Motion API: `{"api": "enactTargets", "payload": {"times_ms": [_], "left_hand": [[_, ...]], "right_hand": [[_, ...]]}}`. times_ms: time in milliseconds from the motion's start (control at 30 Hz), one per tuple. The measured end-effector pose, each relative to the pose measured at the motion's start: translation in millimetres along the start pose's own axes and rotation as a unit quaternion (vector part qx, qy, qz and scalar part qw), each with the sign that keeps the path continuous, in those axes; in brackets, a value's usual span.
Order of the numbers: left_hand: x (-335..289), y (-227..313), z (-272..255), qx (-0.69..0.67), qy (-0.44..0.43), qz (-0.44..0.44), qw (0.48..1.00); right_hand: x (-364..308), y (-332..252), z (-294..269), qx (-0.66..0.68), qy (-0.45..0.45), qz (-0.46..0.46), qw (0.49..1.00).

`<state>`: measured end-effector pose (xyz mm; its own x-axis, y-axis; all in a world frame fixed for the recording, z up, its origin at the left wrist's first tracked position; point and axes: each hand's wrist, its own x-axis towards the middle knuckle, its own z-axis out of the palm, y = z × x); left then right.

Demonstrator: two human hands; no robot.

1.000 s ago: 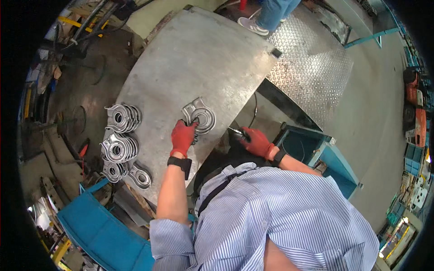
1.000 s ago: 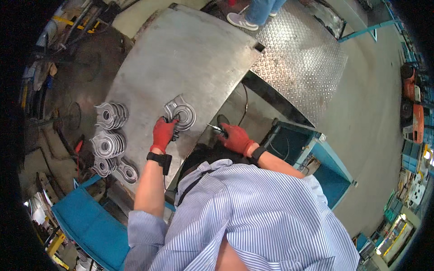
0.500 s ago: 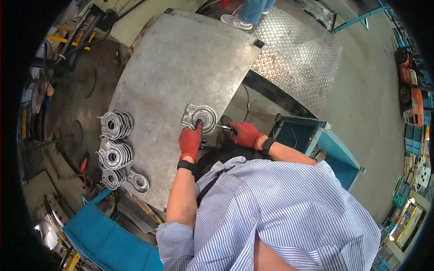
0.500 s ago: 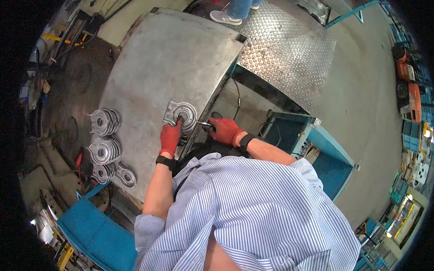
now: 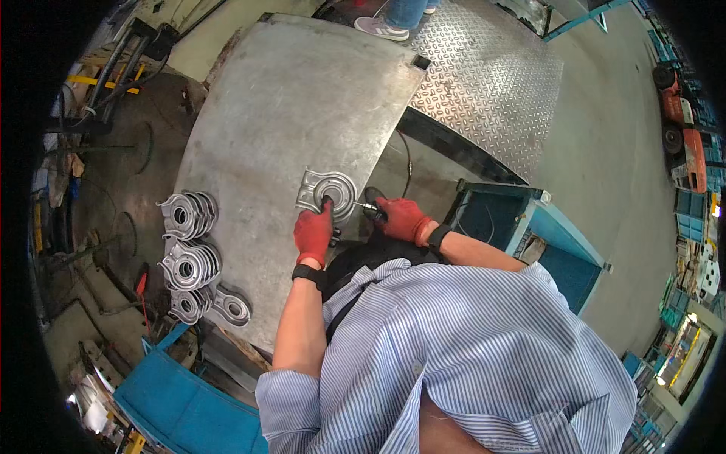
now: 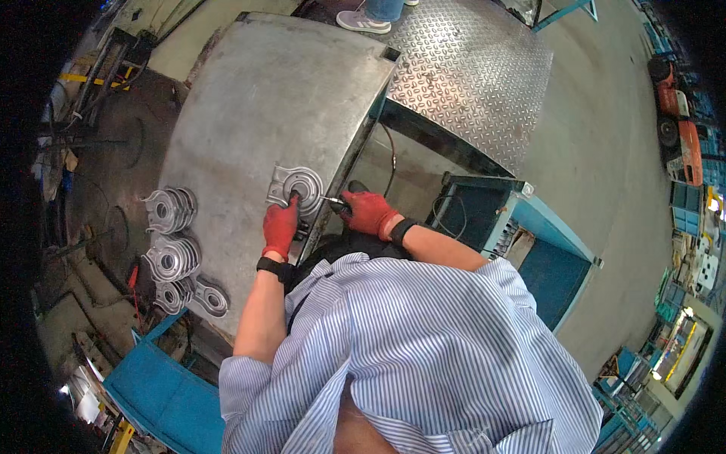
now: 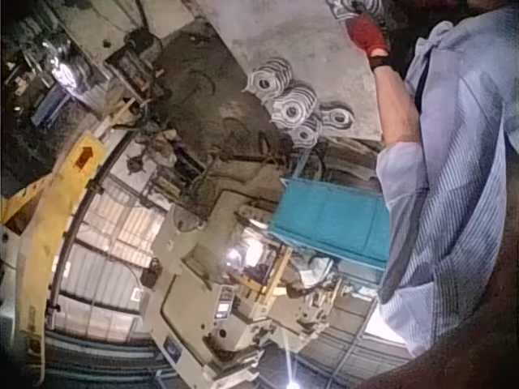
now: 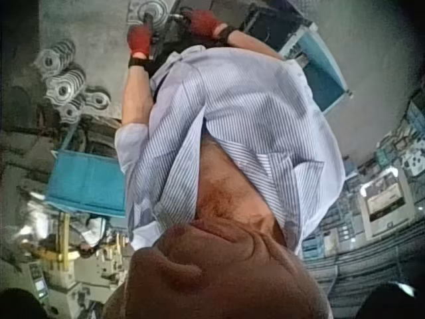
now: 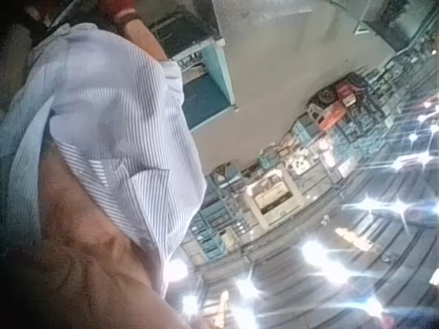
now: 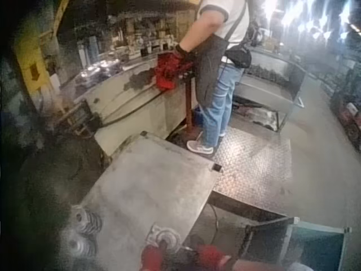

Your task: Inspecting metal bearing housings on a work table and cleaning them with an air nozzle tool.

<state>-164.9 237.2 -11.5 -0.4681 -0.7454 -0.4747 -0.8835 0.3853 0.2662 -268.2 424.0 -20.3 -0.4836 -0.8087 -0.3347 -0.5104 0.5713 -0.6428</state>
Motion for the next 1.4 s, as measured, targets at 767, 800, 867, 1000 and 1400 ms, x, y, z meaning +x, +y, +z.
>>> {"api": "enactTargets", "payload": {"times_ms": [767,800,867,1000,1400], "left_hand": [[-1,3,-4,0.002,-0.009,-0.008,1.000],[-1,4,-6,-0.001,-0.012,-0.005,1.000],[-2,7,-8,-0.002,-0.025,-0.030,0.999],[1,2,-6,0.010,-0.022,-0.011,1.000],[-5,7,-12,-0.019,-0.037,-0.013,0.999]], "right_hand": [[1,0,2,0.054,-0.015,0.009,0.998],[0,0,5,0.046,-0.014,0.014,0.999],[-1,1,5,0.027,-0.012,0.022,0.999],[1,2,3,0.041,-0.025,0.008,0.999],[3,17,15,0.054,0.003,-0.019,0.998]]}}
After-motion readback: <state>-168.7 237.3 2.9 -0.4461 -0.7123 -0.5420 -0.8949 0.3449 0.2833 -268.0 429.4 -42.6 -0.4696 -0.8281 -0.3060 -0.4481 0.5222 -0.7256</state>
